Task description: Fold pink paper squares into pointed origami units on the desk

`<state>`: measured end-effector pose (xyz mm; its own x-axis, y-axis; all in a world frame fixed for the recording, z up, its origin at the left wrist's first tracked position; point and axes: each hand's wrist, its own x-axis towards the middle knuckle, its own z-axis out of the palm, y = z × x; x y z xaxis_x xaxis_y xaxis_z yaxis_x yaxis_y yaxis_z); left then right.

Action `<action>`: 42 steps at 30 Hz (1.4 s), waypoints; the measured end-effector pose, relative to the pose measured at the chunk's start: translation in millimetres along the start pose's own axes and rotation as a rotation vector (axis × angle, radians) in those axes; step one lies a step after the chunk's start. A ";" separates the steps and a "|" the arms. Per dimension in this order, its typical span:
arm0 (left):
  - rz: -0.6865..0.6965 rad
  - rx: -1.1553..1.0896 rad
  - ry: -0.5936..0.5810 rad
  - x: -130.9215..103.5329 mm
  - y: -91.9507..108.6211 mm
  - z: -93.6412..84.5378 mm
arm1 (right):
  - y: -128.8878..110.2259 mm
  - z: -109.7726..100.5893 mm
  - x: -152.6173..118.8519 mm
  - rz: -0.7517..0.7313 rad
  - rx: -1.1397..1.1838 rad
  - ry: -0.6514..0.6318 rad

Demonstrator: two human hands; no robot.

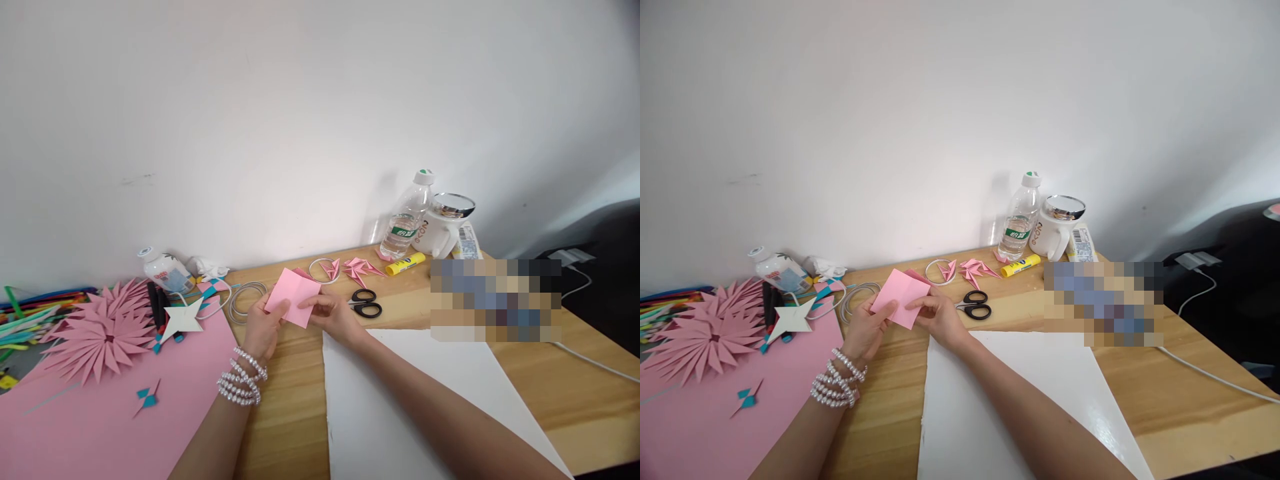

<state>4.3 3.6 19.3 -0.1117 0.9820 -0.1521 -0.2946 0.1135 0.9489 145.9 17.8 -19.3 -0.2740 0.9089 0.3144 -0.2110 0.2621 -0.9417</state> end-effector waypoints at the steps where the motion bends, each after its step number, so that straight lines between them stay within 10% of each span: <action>1: 0.003 -0.002 -0.005 0.0 0.3 0.1 | 0.1 0.1 -0.1 0.008 0.001 0.008; 42: -0.085 -0.086 -0.181 -5.8 0.6 4.8 | -10.8 3.1 1.3 0.145 -0.159 0.241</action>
<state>9.3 -1.3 22.0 0.0870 0.9814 -0.1713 -0.3763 0.1916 0.9065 144.9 15.1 -8.4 -0.0561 0.9862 0.1559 -0.0319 0.1543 -0.9875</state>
